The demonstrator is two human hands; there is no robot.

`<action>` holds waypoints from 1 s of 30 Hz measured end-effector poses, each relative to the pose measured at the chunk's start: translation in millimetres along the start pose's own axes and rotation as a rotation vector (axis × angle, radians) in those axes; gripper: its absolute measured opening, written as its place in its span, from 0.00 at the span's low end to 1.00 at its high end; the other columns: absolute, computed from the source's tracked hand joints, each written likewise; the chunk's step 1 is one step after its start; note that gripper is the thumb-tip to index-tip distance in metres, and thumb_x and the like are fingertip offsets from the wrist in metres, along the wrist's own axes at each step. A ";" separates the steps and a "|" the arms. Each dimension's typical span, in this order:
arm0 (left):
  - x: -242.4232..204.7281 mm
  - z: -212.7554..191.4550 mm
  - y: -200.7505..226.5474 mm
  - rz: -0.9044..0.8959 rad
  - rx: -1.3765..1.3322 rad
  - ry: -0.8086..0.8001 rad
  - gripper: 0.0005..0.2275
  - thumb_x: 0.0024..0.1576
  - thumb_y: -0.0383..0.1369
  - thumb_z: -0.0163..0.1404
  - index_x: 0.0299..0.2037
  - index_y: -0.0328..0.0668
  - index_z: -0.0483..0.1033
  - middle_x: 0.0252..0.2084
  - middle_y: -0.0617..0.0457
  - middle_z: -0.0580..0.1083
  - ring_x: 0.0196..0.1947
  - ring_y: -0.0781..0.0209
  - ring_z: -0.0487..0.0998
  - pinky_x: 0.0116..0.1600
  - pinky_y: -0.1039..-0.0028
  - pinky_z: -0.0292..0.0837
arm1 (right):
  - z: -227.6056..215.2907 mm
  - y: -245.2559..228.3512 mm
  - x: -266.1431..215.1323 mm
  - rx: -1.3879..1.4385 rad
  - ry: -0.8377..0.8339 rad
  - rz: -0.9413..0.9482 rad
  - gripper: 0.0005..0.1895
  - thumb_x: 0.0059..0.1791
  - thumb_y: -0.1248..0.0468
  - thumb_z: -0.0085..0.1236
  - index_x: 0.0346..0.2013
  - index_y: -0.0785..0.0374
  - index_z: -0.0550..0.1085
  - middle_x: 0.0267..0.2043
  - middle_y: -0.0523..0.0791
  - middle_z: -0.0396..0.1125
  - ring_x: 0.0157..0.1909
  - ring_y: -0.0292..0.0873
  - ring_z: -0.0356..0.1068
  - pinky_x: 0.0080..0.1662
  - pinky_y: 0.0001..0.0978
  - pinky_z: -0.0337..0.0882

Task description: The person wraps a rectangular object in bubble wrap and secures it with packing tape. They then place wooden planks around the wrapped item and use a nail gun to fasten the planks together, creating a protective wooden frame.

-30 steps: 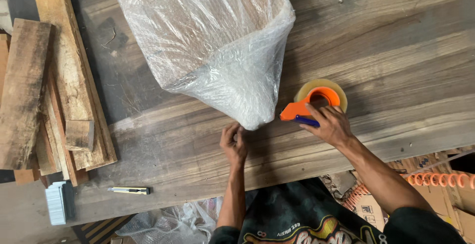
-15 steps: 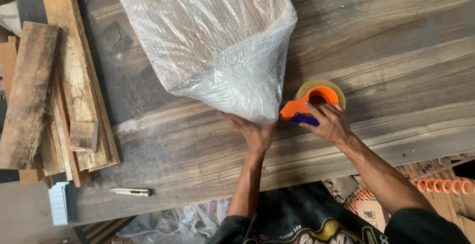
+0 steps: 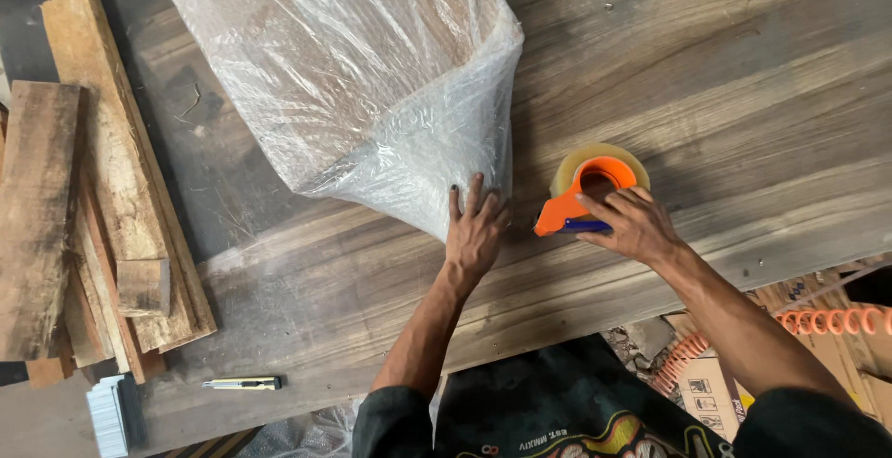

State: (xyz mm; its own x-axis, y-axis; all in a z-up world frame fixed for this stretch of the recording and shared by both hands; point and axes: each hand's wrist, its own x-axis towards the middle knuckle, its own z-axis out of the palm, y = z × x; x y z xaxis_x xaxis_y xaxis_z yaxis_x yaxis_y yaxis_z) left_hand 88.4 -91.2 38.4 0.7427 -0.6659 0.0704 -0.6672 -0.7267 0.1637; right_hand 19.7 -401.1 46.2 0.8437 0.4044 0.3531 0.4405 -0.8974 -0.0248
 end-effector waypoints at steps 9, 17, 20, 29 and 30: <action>7.5 13.7 13.1 -0.113 -0.090 0.085 0.11 0.58 0.41 0.48 0.46 0.55 0.81 0.58 0.50 0.70 0.76 0.38 0.51 0.70 0.32 0.48 | -54.8 -78.4 50.2 -0.174 -0.308 0.318 0.34 0.42 0.35 0.61 0.55 0.48 0.78 0.32 0.43 0.74 0.38 0.40 0.78 0.41 0.34 0.75; 7.8 7.3 11.8 -0.120 -0.093 0.048 0.11 0.59 0.39 0.47 0.47 0.52 0.80 0.56 0.51 0.70 0.76 0.41 0.51 0.71 0.34 0.46 | -44.2 -61.2 115.4 0.024 -0.829 0.636 0.35 0.37 0.32 0.60 0.51 0.44 0.81 0.39 0.48 0.77 0.46 0.53 0.79 0.47 0.47 0.77; 9.3 0.5 11.9 -0.119 -0.088 0.044 0.10 0.59 0.39 0.48 0.42 0.52 0.82 0.56 0.53 0.70 0.75 0.41 0.51 0.71 0.34 0.46 | -38.6 -56.2 125.1 -0.022 -0.849 0.592 0.36 0.37 0.29 0.58 0.48 0.48 0.82 0.39 0.49 0.77 0.47 0.54 0.79 0.49 0.47 0.76; -4.0 1.0 18.0 -0.224 -0.080 0.091 0.11 0.55 0.34 0.48 0.47 0.48 0.73 0.53 0.50 0.72 0.72 0.43 0.58 0.69 0.36 0.49 | -71.0 -30.5 90.6 -0.340 -0.391 0.517 0.30 0.46 0.45 0.62 0.57 0.60 0.76 0.37 0.52 0.75 0.41 0.57 0.79 0.45 0.53 0.73; 8.4 3.5 21.2 -0.292 -0.077 0.175 0.11 0.55 0.29 0.44 0.48 0.46 0.68 0.53 0.47 0.71 0.70 0.41 0.61 0.66 0.36 0.51 | -89.1 -36.0 99.4 -0.303 -0.248 0.574 0.33 0.46 0.42 0.64 0.58 0.59 0.75 0.37 0.53 0.74 0.41 0.58 0.79 0.40 0.52 0.77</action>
State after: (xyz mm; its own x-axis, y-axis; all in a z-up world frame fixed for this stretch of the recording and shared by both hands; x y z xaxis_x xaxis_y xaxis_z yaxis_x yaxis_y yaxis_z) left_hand 80.3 -112.8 39.0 0.9045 -0.3882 0.1763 -0.4240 -0.8628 0.2755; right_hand 60.4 -344.3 165.5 0.9786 -0.1531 0.1374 -0.1712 -0.9765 0.1311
